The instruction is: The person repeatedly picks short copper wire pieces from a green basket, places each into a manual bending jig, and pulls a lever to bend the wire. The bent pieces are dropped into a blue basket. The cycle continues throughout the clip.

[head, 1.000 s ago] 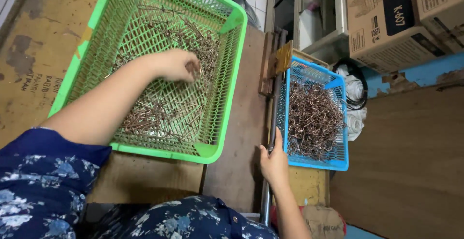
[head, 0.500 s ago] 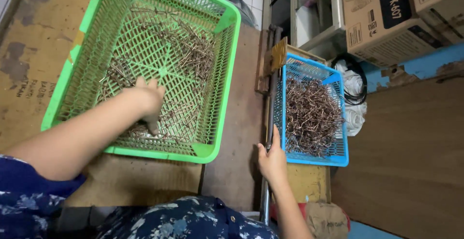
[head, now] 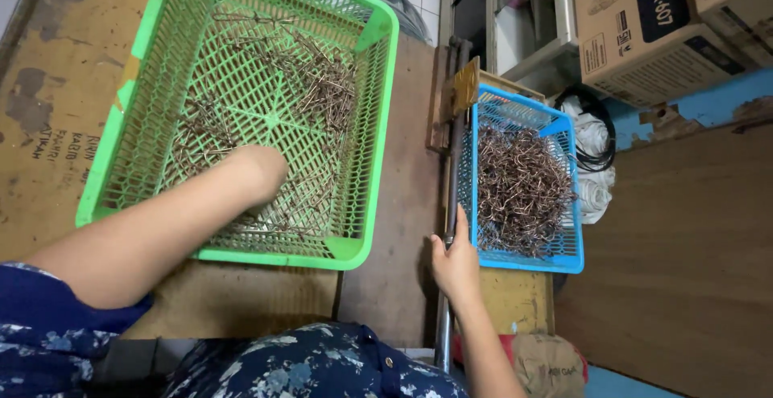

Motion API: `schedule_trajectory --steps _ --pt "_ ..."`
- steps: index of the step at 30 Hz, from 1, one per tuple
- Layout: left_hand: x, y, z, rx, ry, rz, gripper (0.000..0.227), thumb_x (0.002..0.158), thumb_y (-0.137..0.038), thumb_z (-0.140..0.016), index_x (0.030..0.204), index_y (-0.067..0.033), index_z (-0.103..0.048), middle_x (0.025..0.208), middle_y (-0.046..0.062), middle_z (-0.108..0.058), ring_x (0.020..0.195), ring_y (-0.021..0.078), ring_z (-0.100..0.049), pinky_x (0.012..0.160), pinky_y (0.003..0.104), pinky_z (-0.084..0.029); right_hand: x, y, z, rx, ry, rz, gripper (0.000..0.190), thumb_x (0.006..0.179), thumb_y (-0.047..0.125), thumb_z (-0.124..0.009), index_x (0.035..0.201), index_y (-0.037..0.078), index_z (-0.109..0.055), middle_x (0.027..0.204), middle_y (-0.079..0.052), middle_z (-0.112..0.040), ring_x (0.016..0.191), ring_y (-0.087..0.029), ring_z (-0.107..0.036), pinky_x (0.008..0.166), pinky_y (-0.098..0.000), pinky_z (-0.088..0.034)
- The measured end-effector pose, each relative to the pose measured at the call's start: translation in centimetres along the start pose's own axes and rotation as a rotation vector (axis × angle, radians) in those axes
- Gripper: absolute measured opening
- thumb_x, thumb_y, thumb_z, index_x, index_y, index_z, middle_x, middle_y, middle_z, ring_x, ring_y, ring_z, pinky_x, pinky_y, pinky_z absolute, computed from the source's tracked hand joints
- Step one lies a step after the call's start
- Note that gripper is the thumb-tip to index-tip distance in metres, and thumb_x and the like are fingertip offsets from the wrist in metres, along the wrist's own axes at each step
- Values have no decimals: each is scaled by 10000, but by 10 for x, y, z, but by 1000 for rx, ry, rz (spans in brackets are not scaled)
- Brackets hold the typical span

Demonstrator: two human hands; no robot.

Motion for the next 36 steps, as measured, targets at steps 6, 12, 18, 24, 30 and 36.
schedule_trajectory --steps 6,12,18,24,30,36 --pt "-47 -21 170 -304 11 -109 182 731 -10 -906 893 -93 -894 869 155 -843 884 361 -823 847 492 -656 3 -2 -1 -9 5 -14 816 993 233 -703 1702 320 -308 1290 -364 -718 1231 -548 -681 1040 -633 -566" --pt "-28 -14 218 -502 -317 -4 678 845 70 -840 1488 8 -635 1298 310 -719 1239 469 -700 1044 592 -591 2 -1 -1 4 14 -23 821 991 224 -709 1704 304 -310 1308 -370 -708 1244 -552 -676 1045 -628 -566" --pt "3 -33 220 -582 -154 207 1144 947 -502 -767 1760 -259 -1 1802 239 57 1637 516 -35 1307 723 -88 8 -11 -6 -62 11 44 832 999 269 -627 1736 244 -241 750 -261 -723 642 -459 -656 634 -515 -446" --pt "21 -33 211 -443 -200 214 1078 810 -556 -914 1665 -84 -458 1725 351 -331 1602 572 -220 1261 759 -82 -7 14 9 -17 34 -44 821 998 243 -693 1716 306 -300 1251 -373 -727 1242 -539 -682 1051 -623 -558" --pt "80 -28 166 -372 -310 239 1096 699 -494 -993 1590 -57 -530 1603 353 -395 1467 660 -337 1067 820 -420 -12 20 11 -4 33 -41 824 998 241 -694 1715 321 -297 1245 -369 -731 1237 -535 -687 1040 -625 -562" --pt "71 -42 165 -404 -346 201 788 787 -326 -966 1430 31 -682 1516 327 -412 1359 684 -427 989 775 -519 -7 10 5 -1 27 -42 820 999 239 -693 1714 337 -303 1244 -368 -733 1231 -535 -691 1043 -619 -560"
Point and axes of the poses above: each hand's wrist, its own x-axis towards the middle knuckle, its own z-axis out of the back of the hand, y = z × x, the point moved 4 cm from there along x, towards the middle knuckle
